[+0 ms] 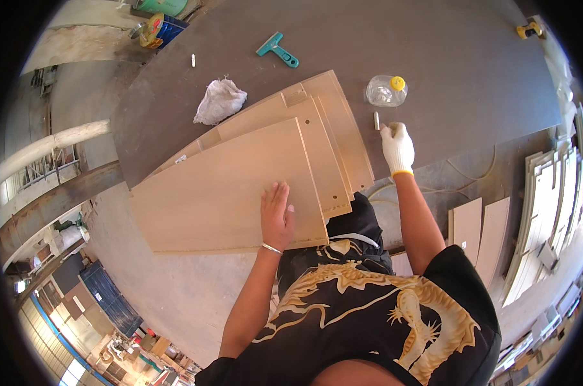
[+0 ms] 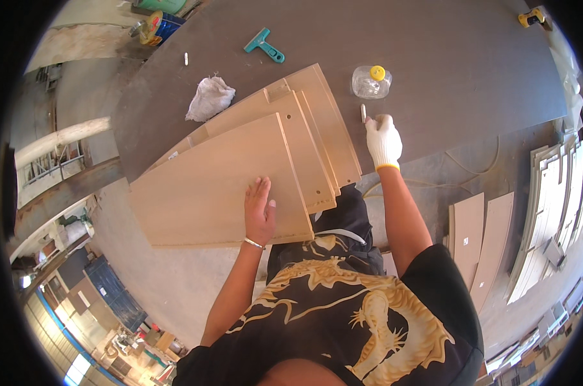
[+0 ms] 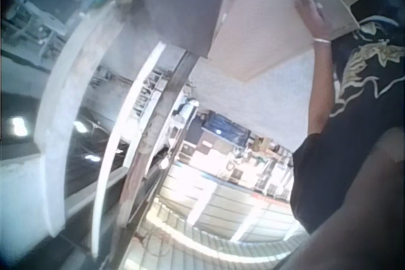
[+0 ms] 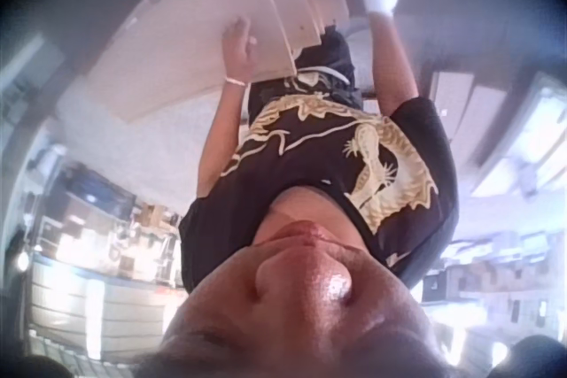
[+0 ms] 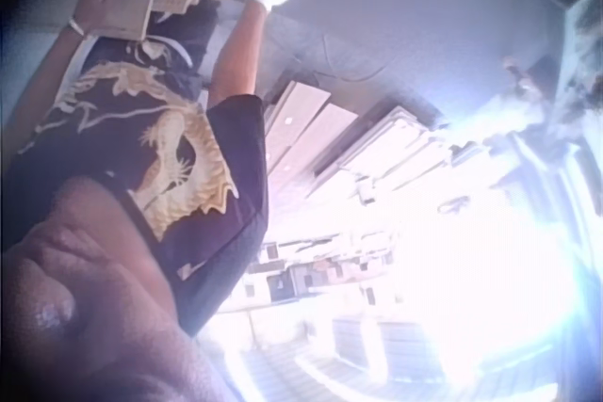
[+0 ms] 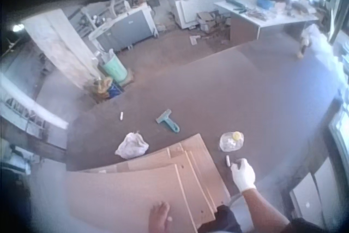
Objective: The person wipes and scrapes several light-colored wood panels on a workbench. They use a cloth to wipe the surfaces and a plastic scraper to remove residue from edges and recessed areas, handling each panel individually.
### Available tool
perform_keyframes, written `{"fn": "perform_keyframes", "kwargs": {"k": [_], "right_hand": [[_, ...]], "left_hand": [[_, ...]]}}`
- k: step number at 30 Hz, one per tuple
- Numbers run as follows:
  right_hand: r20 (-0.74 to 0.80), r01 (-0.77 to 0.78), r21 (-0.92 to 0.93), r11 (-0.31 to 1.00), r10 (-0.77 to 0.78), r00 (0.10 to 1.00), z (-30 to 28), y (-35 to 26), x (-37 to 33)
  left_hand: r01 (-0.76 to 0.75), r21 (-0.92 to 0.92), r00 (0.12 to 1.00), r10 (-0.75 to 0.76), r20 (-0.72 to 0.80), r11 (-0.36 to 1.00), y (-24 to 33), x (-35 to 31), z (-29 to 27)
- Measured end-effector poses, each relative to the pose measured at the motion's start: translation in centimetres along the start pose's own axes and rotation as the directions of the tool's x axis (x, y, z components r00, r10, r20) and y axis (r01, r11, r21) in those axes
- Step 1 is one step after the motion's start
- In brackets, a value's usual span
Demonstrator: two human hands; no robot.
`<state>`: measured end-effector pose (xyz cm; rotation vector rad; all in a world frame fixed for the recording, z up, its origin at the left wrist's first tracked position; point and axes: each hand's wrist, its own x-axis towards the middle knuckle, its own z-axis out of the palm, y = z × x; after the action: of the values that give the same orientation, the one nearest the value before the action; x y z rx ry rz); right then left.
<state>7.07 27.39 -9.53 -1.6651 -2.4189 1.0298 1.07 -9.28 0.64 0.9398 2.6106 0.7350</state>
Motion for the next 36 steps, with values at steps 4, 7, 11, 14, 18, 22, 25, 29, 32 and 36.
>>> {"fn": "perform_keyframes", "kwargs": {"k": [4, 7, 11, 14, 18, 22, 25, 29, 32, 36], "right_hand": [[0.543, -0.454, 0.809, 0.373, -0.181, 0.820, -4.0, -2.3, -4.9], [0.550, -0.503, 0.834, 0.227, -0.415, 0.725, -7.5, -5.9, -10.4], [0.570, -0.489, 0.819, 0.300, -0.529, 0.629, -11.7, -11.3, -15.8], [0.604, -0.477, 0.796, 0.372, -0.522, 0.602, -14.0, -13.9, -19.0], [0.539, -0.388, 0.843, 0.374, -0.586, 0.606, -14.9, -15.6, -22.6], [0.487, -0.371, 0.870, 0.325, -0.687, 0.539, -14.1, -16.6, -26.2], [0.494, -0.427, 0.852, 0.302, -0.734, 0.466, -12.8, -17.8, -29.4], [0.513, -0.544, 0.799, 0.259, -0.764, 0.391, -10.3, -19.7, -34.0], [0.482, -0.409, 0.859, 0.309, -0.757, 0.440, -7.8, -20.9, -37.1], [0.493, -0.526, 0.820, 0.227, -0.746, 0.447, -5.2, -21.4, -40.4]], "left_hand": [[0.048, -0.180, 0.999, -0.049, -0.001, 0.983, 3.3, 0.9, -2.2], [0.049, -0.417, 0.999, -0.043, 0.023, 0.908, 8.1, 2.1, -4.8], [-0.110, -0.612, 0.993, 0.054, -0.109, 0.783, 14.2, 4.1, -8.7], [-0.257, -0.618, 0.964, 0.152, -0.217, 0.743, 16.1, 4.4, -11.8], [-0.290, -0.666, 0.955, 0.162, -0.249, 0.688, 15.8, 2.7, -14.5], [-0.426, -0.595, 0.902, 0.265, -0.342, 0.682, 14.0, -0.4, -17.1], [-0.565, -0.446, 0.812, 0.372, -0.450, 0.694, 12.4, -2.6, -19.6], [-0.609, -0.393, 0.774, 0.408, -0.485, 0.688, 9.8, -5.6, -23.3], [-0.560, -0.458, 0.818, 0.374, -0.437, 0.690, 7.7, -7.6, -25.6], [-0.530, -0.537, 0.848, 0.409, -0.338, 0.656, 5.1, -9.5, -27.6]]}}
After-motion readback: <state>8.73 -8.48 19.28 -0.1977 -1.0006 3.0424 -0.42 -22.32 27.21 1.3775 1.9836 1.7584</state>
